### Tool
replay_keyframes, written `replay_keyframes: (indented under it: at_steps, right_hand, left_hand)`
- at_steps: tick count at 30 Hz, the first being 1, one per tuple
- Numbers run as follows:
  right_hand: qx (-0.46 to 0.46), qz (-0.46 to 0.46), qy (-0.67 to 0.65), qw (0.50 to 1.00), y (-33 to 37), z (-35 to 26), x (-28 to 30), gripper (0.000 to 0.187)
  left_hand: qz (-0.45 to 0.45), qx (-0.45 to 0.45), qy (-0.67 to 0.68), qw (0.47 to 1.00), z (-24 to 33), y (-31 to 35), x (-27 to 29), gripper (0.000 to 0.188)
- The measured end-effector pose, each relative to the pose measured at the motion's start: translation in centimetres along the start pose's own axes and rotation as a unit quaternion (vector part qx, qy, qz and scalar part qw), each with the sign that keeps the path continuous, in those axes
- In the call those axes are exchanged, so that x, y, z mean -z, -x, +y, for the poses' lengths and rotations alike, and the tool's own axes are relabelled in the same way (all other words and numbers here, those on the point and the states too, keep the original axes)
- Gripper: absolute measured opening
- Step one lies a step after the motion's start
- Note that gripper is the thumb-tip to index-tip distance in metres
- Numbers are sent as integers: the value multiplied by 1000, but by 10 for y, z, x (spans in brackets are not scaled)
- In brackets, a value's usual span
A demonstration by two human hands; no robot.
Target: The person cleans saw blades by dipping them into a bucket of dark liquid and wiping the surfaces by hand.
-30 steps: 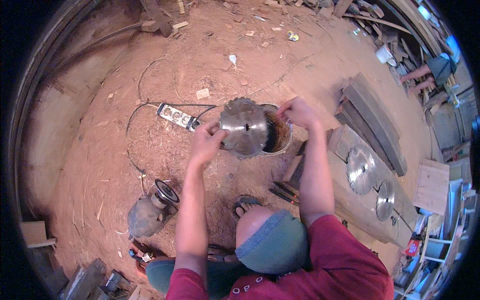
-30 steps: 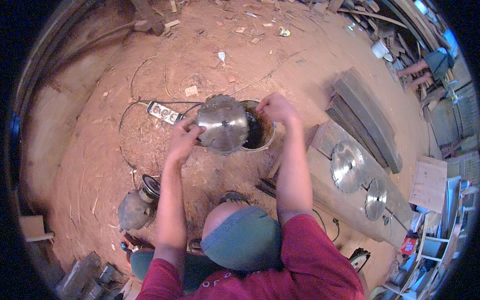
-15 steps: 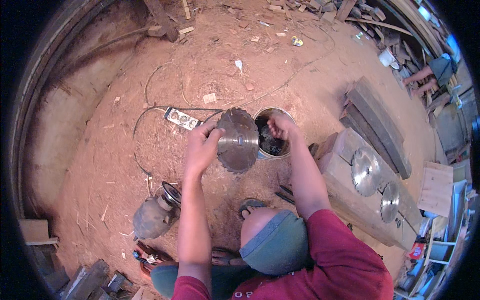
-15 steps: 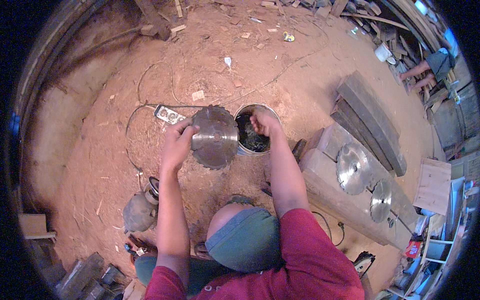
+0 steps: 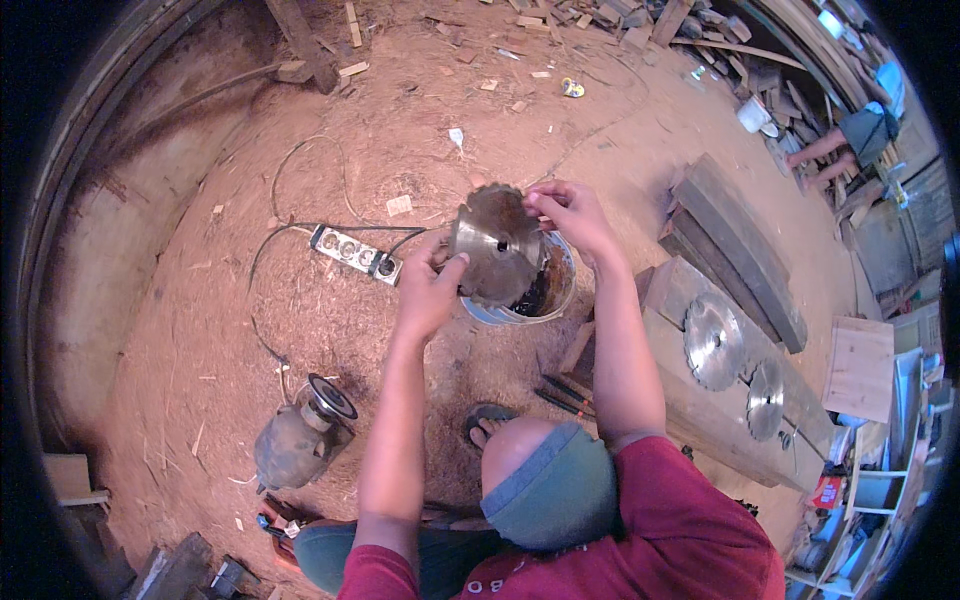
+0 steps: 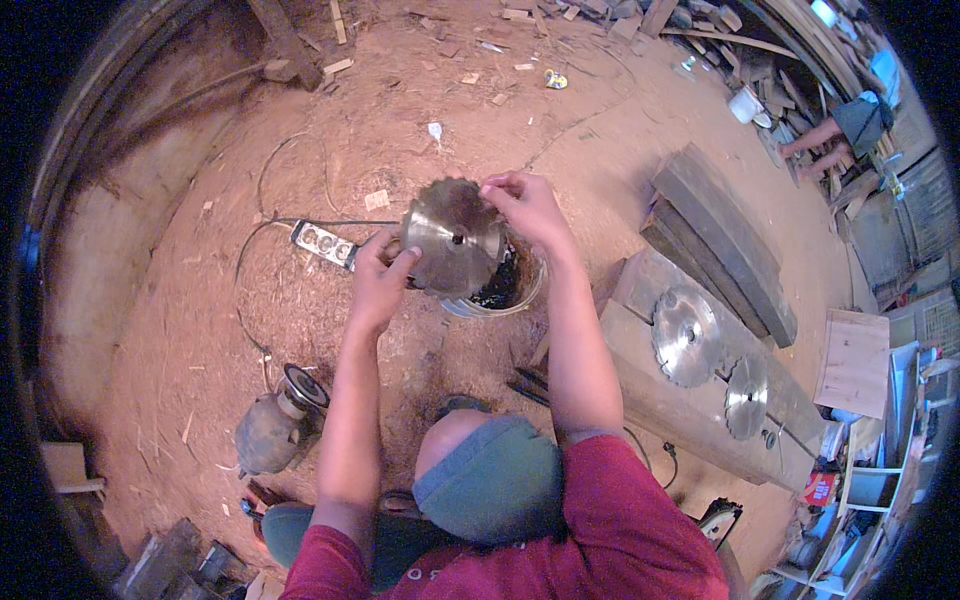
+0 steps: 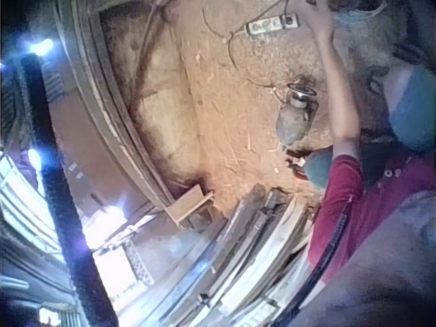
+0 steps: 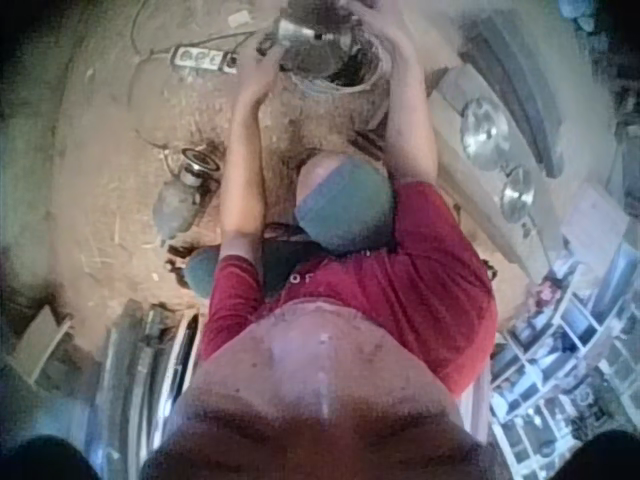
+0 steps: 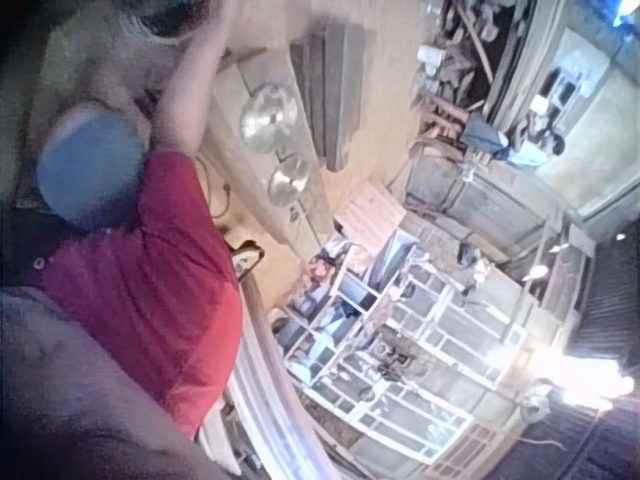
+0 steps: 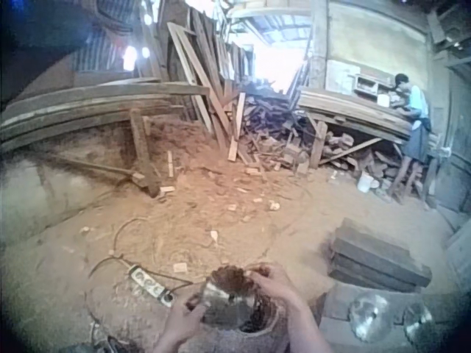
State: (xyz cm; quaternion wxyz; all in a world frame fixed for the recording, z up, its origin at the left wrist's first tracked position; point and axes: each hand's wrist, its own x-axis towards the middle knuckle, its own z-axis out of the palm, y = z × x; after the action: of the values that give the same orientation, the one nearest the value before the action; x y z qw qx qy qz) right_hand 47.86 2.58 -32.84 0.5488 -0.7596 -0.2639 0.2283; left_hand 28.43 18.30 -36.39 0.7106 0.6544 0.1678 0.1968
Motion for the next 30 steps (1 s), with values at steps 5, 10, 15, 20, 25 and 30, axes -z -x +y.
replay_keyframes:
  at_steps: [5,10,15,20,25,30]
  right_hand:
    - [-77,91,-88,989,10,11,-10,30]
    - [-58,0,-307,950,-6,50,-3,25]
    - [-77,-119,-242,960,-13,65,-18,24]
    - [-287,-66,-22,955,-24,113,-42,28]
    - [-237,-136,242,931,-43,202,-61,23]
    - [-249,-147,117,950,-33,213,-46,19]
  left_hand:
    - [43,17,88,995,1,1,9,47]
    - [-3,-2,138,990,-2,-1,1,44]
    - [1,47,52,998,-6,-9,14,37]
    - [14,24,-49,998,5,2,24,31]
    - [62,41,18,997,22,3,32,30]
    - [77,51,39,995,20,3,37,30]
